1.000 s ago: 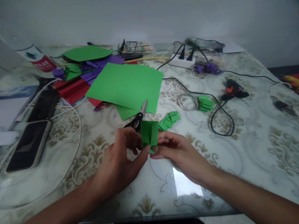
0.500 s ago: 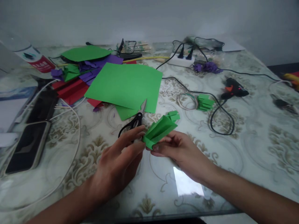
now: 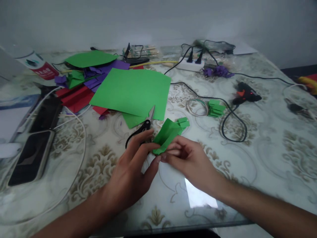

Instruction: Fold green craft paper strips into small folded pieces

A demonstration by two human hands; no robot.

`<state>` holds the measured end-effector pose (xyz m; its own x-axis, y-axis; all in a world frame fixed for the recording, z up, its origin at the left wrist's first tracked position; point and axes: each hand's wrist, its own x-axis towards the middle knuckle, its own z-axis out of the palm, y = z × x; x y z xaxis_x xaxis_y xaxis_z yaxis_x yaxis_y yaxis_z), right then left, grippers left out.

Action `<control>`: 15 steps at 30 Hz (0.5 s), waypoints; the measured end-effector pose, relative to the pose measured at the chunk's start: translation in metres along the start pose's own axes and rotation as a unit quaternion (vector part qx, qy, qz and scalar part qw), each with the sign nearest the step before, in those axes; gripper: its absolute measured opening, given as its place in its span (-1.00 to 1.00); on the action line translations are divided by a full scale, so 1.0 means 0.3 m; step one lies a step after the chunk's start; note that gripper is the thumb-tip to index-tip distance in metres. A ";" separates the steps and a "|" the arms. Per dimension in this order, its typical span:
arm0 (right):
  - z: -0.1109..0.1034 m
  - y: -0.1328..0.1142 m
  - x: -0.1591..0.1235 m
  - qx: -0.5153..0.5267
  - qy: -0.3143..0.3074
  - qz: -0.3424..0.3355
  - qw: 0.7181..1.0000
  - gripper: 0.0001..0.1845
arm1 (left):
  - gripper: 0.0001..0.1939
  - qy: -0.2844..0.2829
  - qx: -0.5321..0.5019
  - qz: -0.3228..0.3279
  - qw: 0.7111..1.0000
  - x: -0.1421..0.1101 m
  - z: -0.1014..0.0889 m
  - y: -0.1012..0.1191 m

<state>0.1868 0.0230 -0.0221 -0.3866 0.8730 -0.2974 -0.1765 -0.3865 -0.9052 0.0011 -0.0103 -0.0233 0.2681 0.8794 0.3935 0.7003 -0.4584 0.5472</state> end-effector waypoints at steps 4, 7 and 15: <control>0.001 -0.002 0.000 -0.010 -0.002 -0.002 1.000 -0.70 | -0.79 -0.022 0.040 0.042 0.998 0.003 -0.005 -0.009; 0.004 -0.002 0.001 -0.014 -0.004 -0.007 1.000 -0.73 | -0.79 -0.029 0.098 0.074 0.992 0.011 -0.012 -0.013; -0.003 0.037 -0.002 -0.082 0.018 -0.049 0.995 -0.87 | -0.86 -0.041 0.073 0.053 0.995 0.013 -0.005 -0.013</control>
<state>0.1859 0.0184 -0.0323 -0.3409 0.9154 -0.2140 -0.0595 -0.2481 -0.9669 -0.0017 -0.0053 -0.0228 0.3940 0.8377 0.3781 0.7529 -0.5302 0.3900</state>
